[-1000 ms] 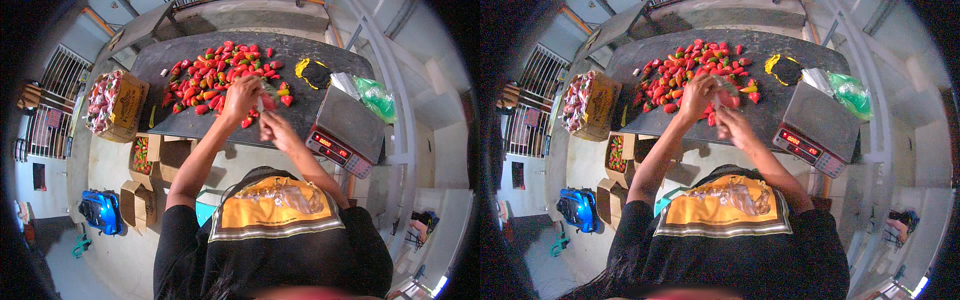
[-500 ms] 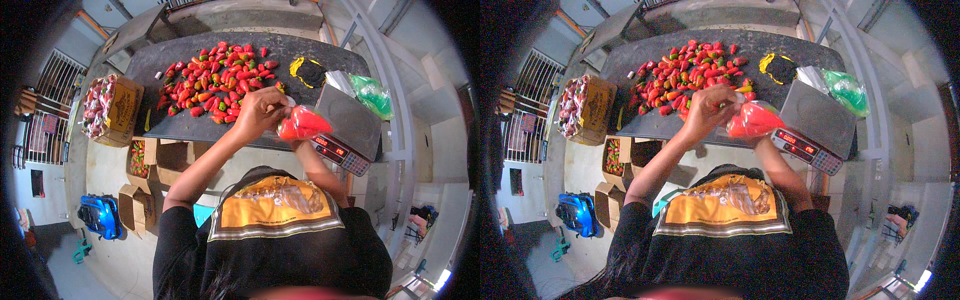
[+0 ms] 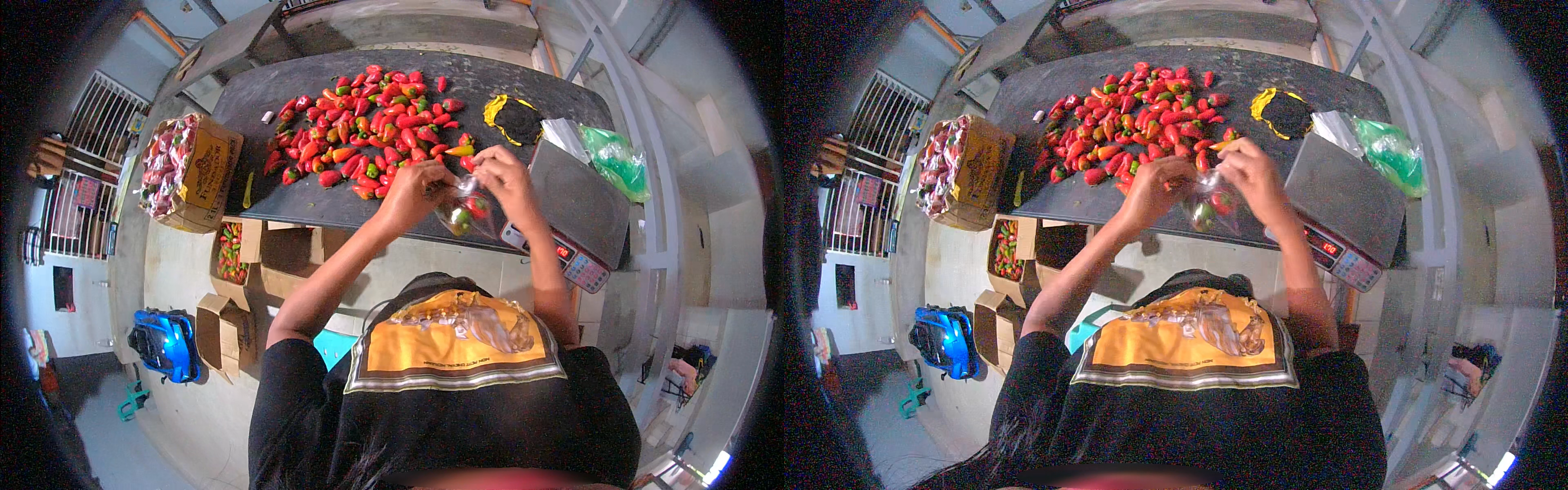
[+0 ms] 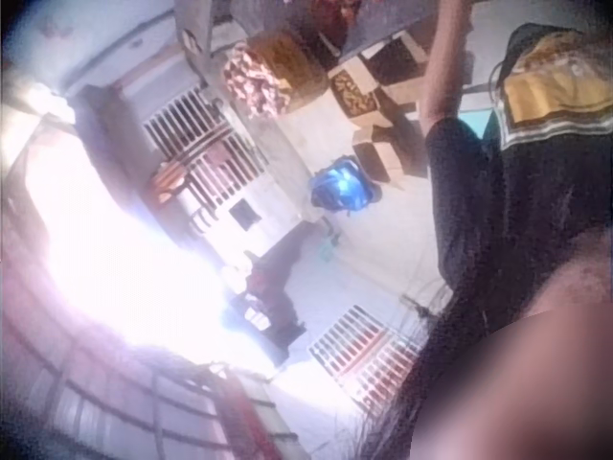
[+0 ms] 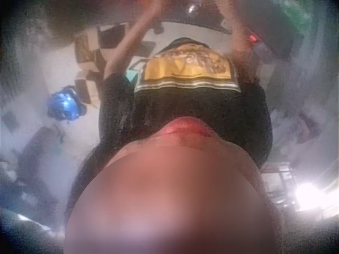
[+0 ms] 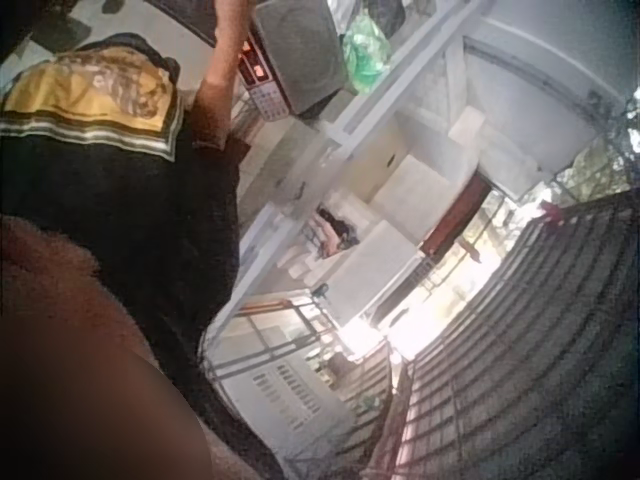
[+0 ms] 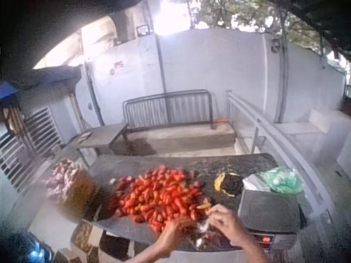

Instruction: The person selects red and green peppers from a pile on a table, places them on a digital scale, transfers them into a clear plastic bag, and ties the bag closed. The process is repeated multiple times throughout the clip.

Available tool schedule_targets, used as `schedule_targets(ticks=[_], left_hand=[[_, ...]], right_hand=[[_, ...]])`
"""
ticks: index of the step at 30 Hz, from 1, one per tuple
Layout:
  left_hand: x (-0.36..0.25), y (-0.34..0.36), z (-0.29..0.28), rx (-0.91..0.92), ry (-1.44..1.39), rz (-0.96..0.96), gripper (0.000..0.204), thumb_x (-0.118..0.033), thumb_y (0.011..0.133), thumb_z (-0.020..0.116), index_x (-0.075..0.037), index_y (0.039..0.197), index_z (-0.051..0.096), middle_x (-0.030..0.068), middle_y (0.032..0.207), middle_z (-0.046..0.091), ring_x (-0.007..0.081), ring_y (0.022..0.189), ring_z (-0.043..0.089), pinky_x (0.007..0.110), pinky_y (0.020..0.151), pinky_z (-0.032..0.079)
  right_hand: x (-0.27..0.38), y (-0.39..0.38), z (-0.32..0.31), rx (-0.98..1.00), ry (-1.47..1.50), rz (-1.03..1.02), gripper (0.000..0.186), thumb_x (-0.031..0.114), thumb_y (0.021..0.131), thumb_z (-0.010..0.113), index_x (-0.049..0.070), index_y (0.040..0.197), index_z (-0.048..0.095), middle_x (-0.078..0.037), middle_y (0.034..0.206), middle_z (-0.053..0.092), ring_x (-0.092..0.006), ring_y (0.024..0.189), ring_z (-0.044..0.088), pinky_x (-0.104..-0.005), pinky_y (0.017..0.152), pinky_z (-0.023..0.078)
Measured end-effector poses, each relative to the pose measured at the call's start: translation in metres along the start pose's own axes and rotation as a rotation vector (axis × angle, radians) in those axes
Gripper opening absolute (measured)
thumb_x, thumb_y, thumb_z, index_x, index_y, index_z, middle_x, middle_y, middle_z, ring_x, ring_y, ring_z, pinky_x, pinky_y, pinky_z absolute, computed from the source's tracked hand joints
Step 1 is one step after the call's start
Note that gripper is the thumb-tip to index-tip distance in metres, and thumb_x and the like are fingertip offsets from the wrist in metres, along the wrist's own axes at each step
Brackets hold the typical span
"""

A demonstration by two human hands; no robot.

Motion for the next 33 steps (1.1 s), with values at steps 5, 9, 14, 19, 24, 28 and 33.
schedule_targets(ticks=[5, 9, 14, 19, 24, 28, 33], left_hand=[[-0.052, 0.013, -0.009, -0.080, -0.505, -0.023, 0.009, -0.003, 0.081, 0.066, 0.002, 0.085, 0.060, 0.0003, 0.075, 0.059, 0.0071, 0.076, 0.057, 0.024, 0.066, 0.048], [-0.040, 0.029, -0.005, -0.249, -0.725, -0.197, 0.009, -0.002, 0.079, 0.067, 0.002, 0.084, 0.061, 0.0044, 0.075, 0.060, 0.0102, 0.070, 0.058, 0.024, 0.064, 0.047], [0.001, 0.022, -0.013, -0.600, -0.069, -0.139, 0.011, 0.000, 0.072, 0.067, 0.003, 0.081, 0.062, 0.0128, 0.075, 0.061, 0.0215, 0.069, 0.060, 0.030, 0.064, 0.047], [0.044, 0.009, 0.000, -0.602, 0.114, -0.256, 0.013, 0.002, 0.068, 0.067, 0.003, 0.080, 0.063, 0.0144, 0.077, 0.063, 0.0248, 0.070, 0.062, 0.032, 0.064, 0.048], [0.059, -0.004, 0.019, -0.551, -0.017, -0.349, 0.012, 0.005, 0.068, 0.065, 0.004, 0.079, 0.060, 0.0137, 0.076, 0.060, 0.0255, 0.068, 0.061, 0.033, 0.062, 0.047], [0.051, -0.003, 0.020, -0.634, 0.053, -0.225, 0.014, 0.005, 0.068, 0.066, 0.004, 0.080, 0.059, 0.0124, 0.073, 0.057, 0.0241, 0.065, 0.058, 0.032, 0.061, 0.047], [0.053, -0.005, 0.026, -0.566, 0.010, -0.288, 0.012, 0.001, 0.068, 0.066, 0.003, 0.079, 0.061, 0.0130, 0.073, 0.059, 0.0227, 0.064, 0.059, 0.032, 0.059, 0.046]], right_hand=[[0.001, -0.005, 0.002, -0.024, 0.760, 0.203, 0.021, 0.024, 0.089, 0.058, 0.003, 0.091, 0.063, -0.003, 0.087, 0.063, -0.0113, 0.079, 0.058, -0.0253, 0.074, 0.047], [-0.025, -0.013, 0.063, 0.021, 1.225, 0.440, 0.026, 0.032, 0.088, 0.060, 0.011, 0.103, 0.058, 0.000, 0.079, 0.062, -0.0069, 0.062, 0.059, -0.0203, 0.053, 0.049], [-0.032, -0.018, 0.112, -0.251, 1.547, 0.848, 0.025, 0.037, 0.092, 0.053, 0.014, 0.083, 0.058, -0.001, 0.068, 0.058, -0.0105, 0.054, 0.054, -0.0214, 0.049, 0.044], [-0.045, -0.030, 0.105, -0.064, 1.288, 0.754, 0.025, 0.032, 0.093, 0.053, 0.010, 0.081, 0.055, -0.002, 0.069, 0.057, -0.0114, 0.055, 0.055, -0.0212, 0.048, 0.042], [-0.044, -0.019, 0.063, -0.178, -0.245, 0.240, 0.021, 0.020, 0.088, 0.056, 0.001, 0.080, 0.052, -0.018, 0.071, 0.060, -0.0378, 0.066, 0.060, -0.0408, 0.057, 0.047], [-0.030, -0.021, 0.063, -0.151, -0.345, 0.214, 0.015, 0.012, 0.085, 0.056, 0.000, 0.089, 0.048, -0.025, 0.082, 0.058, -0.0437, 0.079, 0.057, -0.0488, 0.065, 0.044], [-0.024, -0.020, 0.058, -0.077, -0.377, 0.170, 0.010, 0.009, 0.085, 0.055, 0.001, 0.088, 0.049, -0.021, 0.083, 0.058, -0.0424, 0.081, 0.056, -0.0485, 0.067, 0.043]])
Point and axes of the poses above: each hand's wrist, its own y-axis towards the middle knuckle, its own z-axis out of the palm, x = y × z, the point moved 6 cm from there along y, towards the middle knuckle
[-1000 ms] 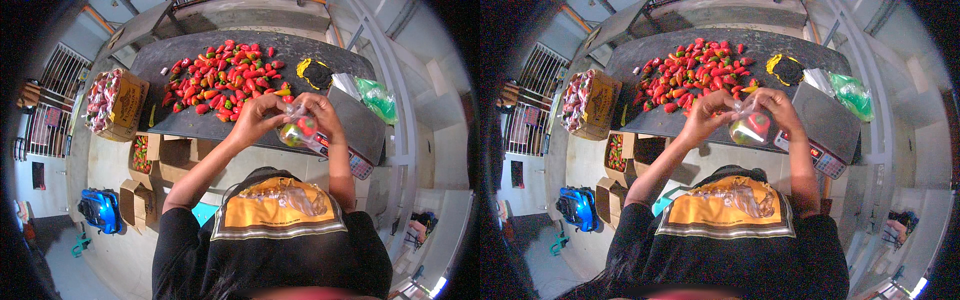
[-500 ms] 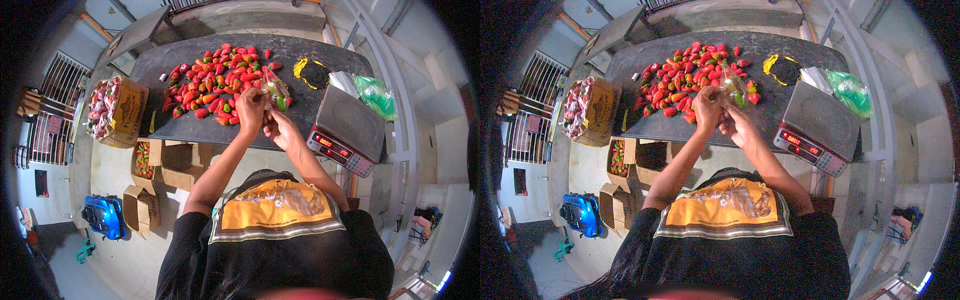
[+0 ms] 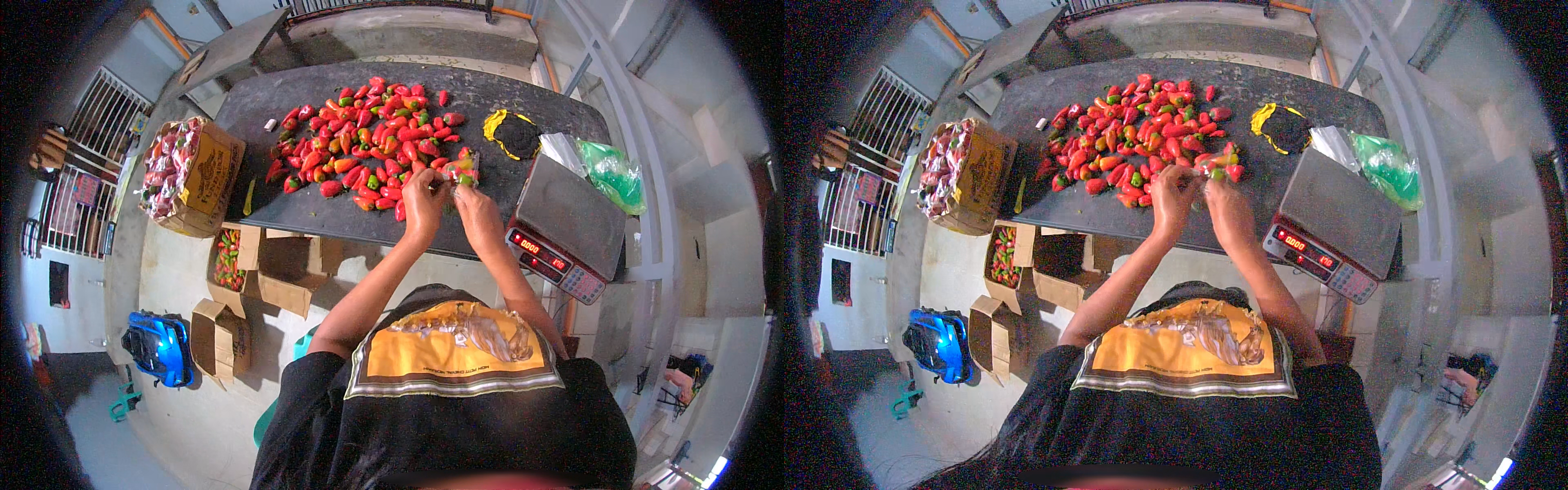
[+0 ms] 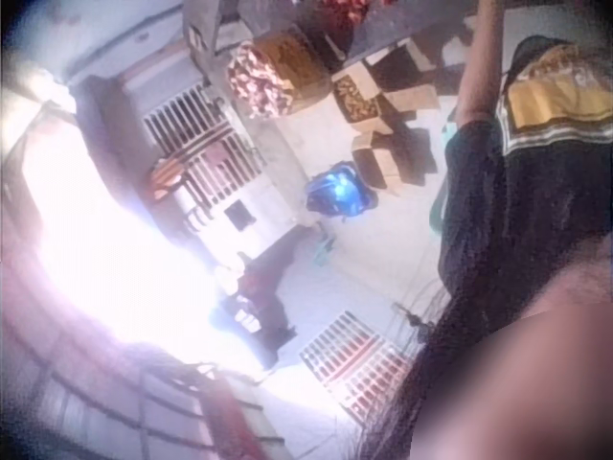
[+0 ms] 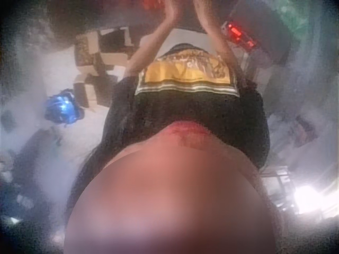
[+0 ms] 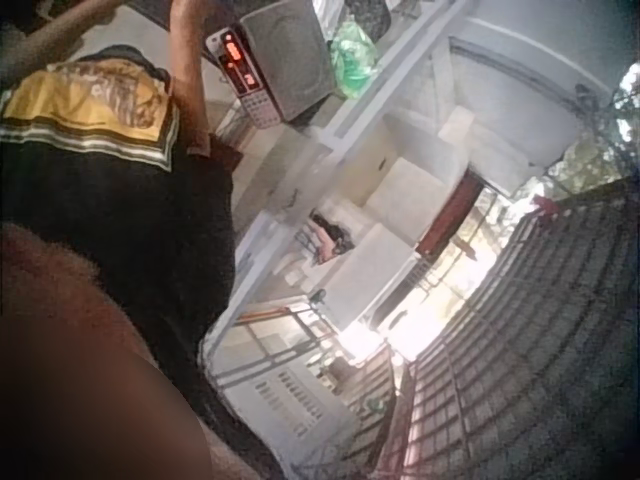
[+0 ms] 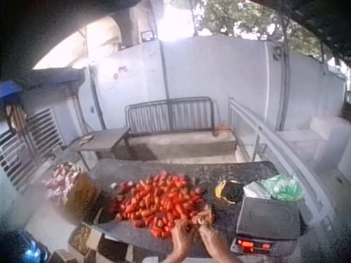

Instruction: The person selects red and green peppers from a pile on a table, places them on a digital scale, transfers them into a clear plastic bag, and ties the bag closed. The process is repeated multiple times throughout the clip.

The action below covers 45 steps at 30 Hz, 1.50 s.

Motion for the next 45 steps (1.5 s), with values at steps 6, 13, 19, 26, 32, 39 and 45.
schedule_targets(ticks=[6, 13, 19, 26, 32, 39, 45], left_hand=[[0.018, -0.004, -0.001, 0.313, 0.086, 0.008, 0.015, -0.004, 0.067, 0.068, 0.000, 0.081, 0.062, 0.0133, 0.075, 0.060, 0.0253, 0.068, 0.061, 0.034, 0.063, 0.047], [-0.039, -0.024, -0.013, 0.764, -0.480, -0.085, 0.006, -0.007, 0.080, 0.066, -0.003, 0.084, 0.063, 0.0010, 0.084, 0.062, 0.0078, 0.081, 0.056, 0.025, 0.074, 0.045], [-0.055, 0.012, 0.019, 0.486, -0.799, -0.328, 0.013, -0.015, 0.084, 0.067, -0.006, 0.085, 0.057, -0.0025, 0.079, 0.061, 0.0068, 0.074, 0.056, 0.025, 0.071, 0.045], [0.043, -0.017, 0.022, 0.012, 0.084, -0.017, 0.011, -0.004, 0.070, 0.067, -0.001, 0.080, 0.062, 0.0130, 0.076, 0.061, 0.0246, 0.068, 0.062, 0.034, 0.061, 0.048], [0.049, -0.032, 0.029, 0.259, 0.094, 0.075, 0.010, -0.001, 0.074, 0.063, 0.000, 0.083, 0.061, 0.0146, 0.080, 0.062, 0.0294, 0.072, 0.063, 0.037, 0.062, 0.048], [0.039, -0.026, 0.020, 0.475, -0.194, -0.024, 0.013, -0.009, 0.081, 0.066, -0.001, 0.088, 0.058, 0.0066, 0.081, 0.061, 0.0132, 0.076, 0.059, 0.029, 0.068, 0.047], [0.015, -0.014, 0.009, 0.258, -0.025, 0.112, 0.020, -0.010, 0.074, 0.070, 0.000, 0.086, 0.058, 0.0063, 0.079, 0.061, 0.0147, 0.074, 0.058, 0.031, 0.067, 0.046]], right_hand=[[0.022, 0.010, -0.035, 0.085, -0.237, -0.342, 0.010, 0.008, 0.083, 0.056, 0.000, 0.088, 0.055, -0.011, 0.090, 0.054, -0.0300, 0.088, 0.054, -0.0405, 0.073, 0.042], [-0.010, 0.013, -0.032, 0.740, 0.827, -0.048, 0.026, 0.020, 0.089, 0.058, -0.002, 0.076, 0.053, -0.001, 0.075, 0.052, -0.0092, 0.073, 0.048, -0.0256, 0.065, 0.037], [-0.009, 0.002, 0.027, 0.372, 2.034, 0.321, 0.023, 0.034, 0.092, 0.052, 0.012, 0.094, 0.059, 0.003, 0.071, 0.055, -0.0081, 0.061, 0.053, -0.0219, 0.055, 0.045], [-0.061, -0.041, 0.110, 0.033, 1.537, 1.013, 0.020, 0.036, 0.092, 0.053, 0.017, 0.092, 0.060, 0.005, 0.066, 0.052, -0.0087, 0.056, 0.051, -0.0248, 0.047, 0.041], [-0.042, -0.033, 0.043, 0.032, -0.048, 0.145, 0.013, 0.011, 0.088, 0.048, 0.001, 0.081, 0.053, -0.016, 0.078, 0.057, -0.0365, 0.072, 0.055, -0.0404, 0.060, 0.042], [-0.027, -0.013, 0.003, -0.063, 0.066, -0.139, 0.011, 0.010, 0.081, 0.054, 0.000, 0.076, 0.051, -0.015, 0.075, 0.047, -0.0309, 0.072, 0.050, -0.0410, 0.065, 0.038], [-0.017, 0.006, -0.007, -0.031, 0.169, -0.094, 0.010, 0.006, 0.081, 0.057, -0.001, 0.080, 0.051, -0.015, 0.078, 0.047, -0.0327, 0.075, 0.051, -0.0419, 0.069, 0.040]])
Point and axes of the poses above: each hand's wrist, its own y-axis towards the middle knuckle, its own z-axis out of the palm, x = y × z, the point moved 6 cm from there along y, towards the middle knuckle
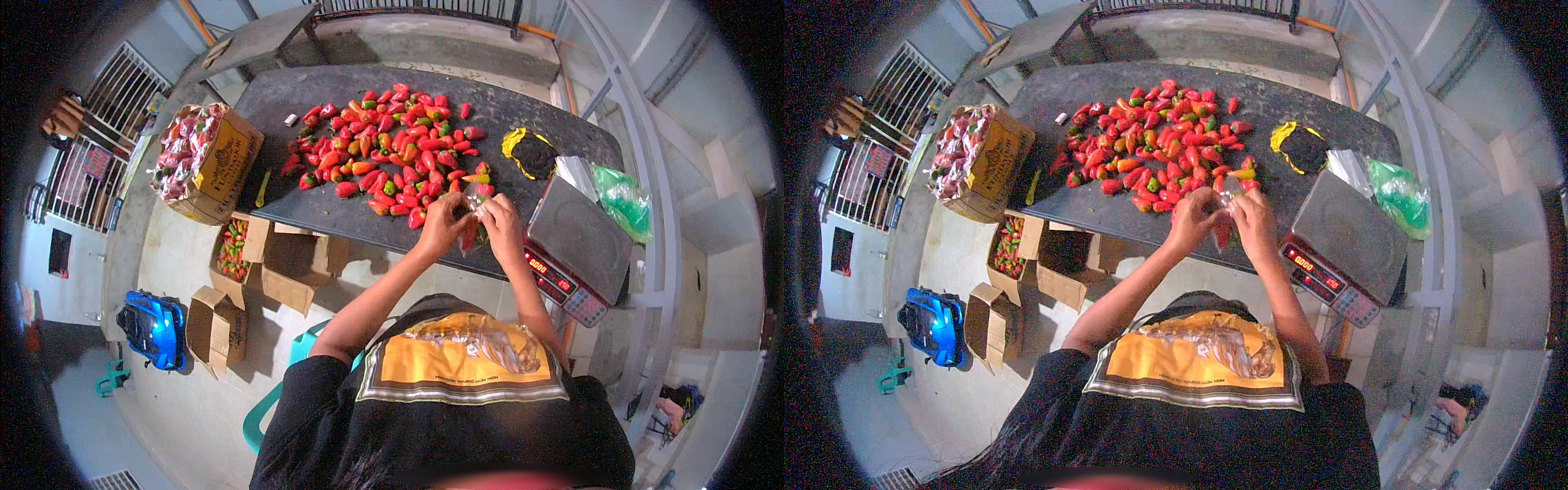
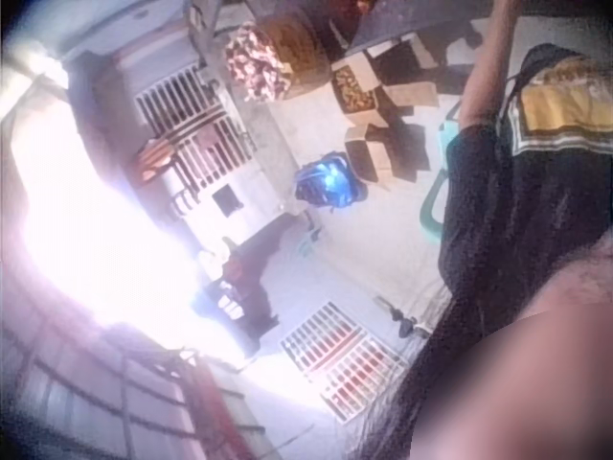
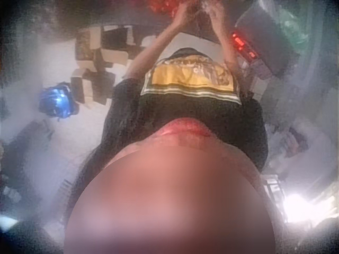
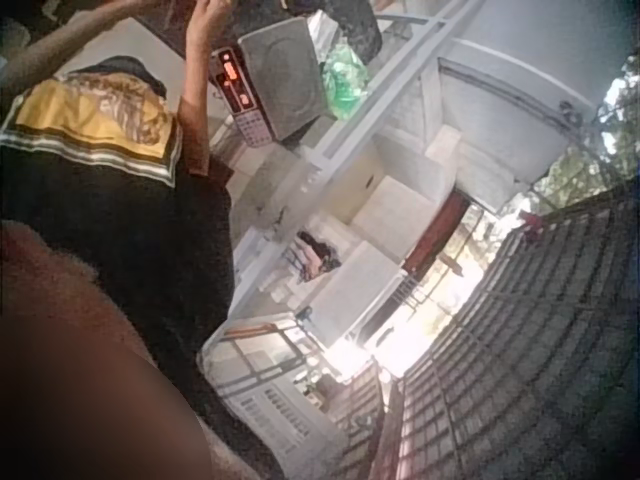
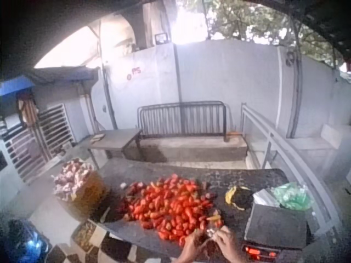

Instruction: The person selects red and green peppers from a pile on a table, places them on a digital scale, transfers them into a clear plastic bag, and ties the bag closed. The process is repeated multiple times throughout the clip.

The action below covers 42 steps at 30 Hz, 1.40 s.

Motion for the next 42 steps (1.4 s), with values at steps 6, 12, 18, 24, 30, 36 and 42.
schedule_targets(ticks=[6, 12, 18, 24, 30, 36, 42], left_hand=[[0.006, 0.007, -0.008, -0.086, -0.191, -0.147, 0.012, -0.003, 0.075, 0.066, 0.000, 0.081, 0.056, 0.0049, 0.070, 0.058, 0.0105, 0.063, 0.054, 0.027, 0.058, 0.044], [-0.013, 0.015, -0.009, -0.133, -0.592, -0.204, 0.008, 0.002, 0.080, 0.064, -0.001, 0.084, 0.058, 0.0012, 0.073, 0.060, 0.0066, 0.066, 0.055, 0.022, 0.059, 0.044], [-0.030, 0.017, -0.011, -0.186, -0.590, -0.136, 0.016, -0.001, 0.082, 0.062, 0.002, 0.098, 0.060, 0.0048, 0.094, 0.061, 0.0124, 0.089, 0.057, 0.026, 0.080, 0.045], [-0.055, 0.008, -0.014, -0.134, -0.347, 0.024, 0.034, -0.011, 0.083, 0.061, -0.002, 0.116, 0.058, 0.0124, 0.120, 0.056, 0.0259, 0.116, 0.046, 0.037, 0.103, 0.030], [-0.062, -0.002, -0.013, -0.133, 0.001, 0.116, 0.043, -0.018, 0.082, 0.062, -0.006, 0.123, 0.054, 0.0114, 0.127, 0.051, 0.0289, 0.125, 0.037, 0.040, 0.107, 0.023], [-0.049, -0.007, -0.003, -0.255, -0.271, 0.003, 0.045, -0.019, 0.083, 0.061, -0.008, 0.126, 0.052, 0.0092, 0.132, 0.048, 0.0292, 0.129, 0.032, 0.043, 0.108, 0.018], [-0.059, -0.006, -0.009, -0.175, -0.052, 0.070, 0.051, -0.023, 0.084, 0.061, -0.007, 0.131, 0.047, 0.0101, 0.137, 0.043, 0.0295, 0.135, 0.023, 0.043, 0.111, 0.016]], right_hand=[[0.017, 0.011, -0.004, -0.071, 0.047, 0.054, 0.010, 0.008, 0.081, 0.059, 0.001, 0.086, 0.053, -0.014, 0.083, 0.054, -0.0332, 0.083, 0.055, -0.0414, 0.074, 0.043], [0.038, 0.023, -0.020, -0.226, -0.051, -0.064, 0.009, 0.005, 0.079, 0.060, 0.002, 0.085, 0.053, -0.013, 0.084, 0.057, -0.0329, 0.085, 0.055, -0.0416, 0.077, 0.044], [0.044, 0.036, -0.030, -0.289, 0.023, -0.040, 0.006, 0.005, 0.080, 0.057, 0.003, 0.084, 0.053, -0.012, 0.084, 0.057, -0.0313, 0.087, 0.053, -0.0404, 0.078, 0.041], [0.015, 0.038, -0.027, -0.332, 0.250, 0.101, 0.006, 0.003, 0.082, 0.057, 0.000, 0.085, 0.052, -0.011, 0.080, 0.057, -0.0246, 0.077, 0.056, -0.0349, 0.073, 0.044], [-0.009, 0.033, -0.014, -0.384, 0.408, 0.209, 0.007, 0.006, 0.085, 0.060, 0.002, 0.084, 0.054, 0.000, 0.078, 0.054, -0.0075, 0.073, 0.049, -0.0239, 0.070, 0.042], [0.003, 0.037, -0.014, -0.448, 0.663, 0.182, 0.008, 0.008, 0.086, 0.061, 0.003, 0.084, 0.055, -0.001, 0.080, 0.055, -0.0078, 0.075, 0.051, -0.0238, 0.072, 0.042], [0.001, 0.048, -0.009, -0.438, 0.544, 0.171, 0.006, 0.004, 0.084, 0.061, 0.001, 0.083, 0.056, -0.004, 0.076, 0.057, -0.0109, 0.072, 0.053, -0.0273, 0.068, 0.045]])
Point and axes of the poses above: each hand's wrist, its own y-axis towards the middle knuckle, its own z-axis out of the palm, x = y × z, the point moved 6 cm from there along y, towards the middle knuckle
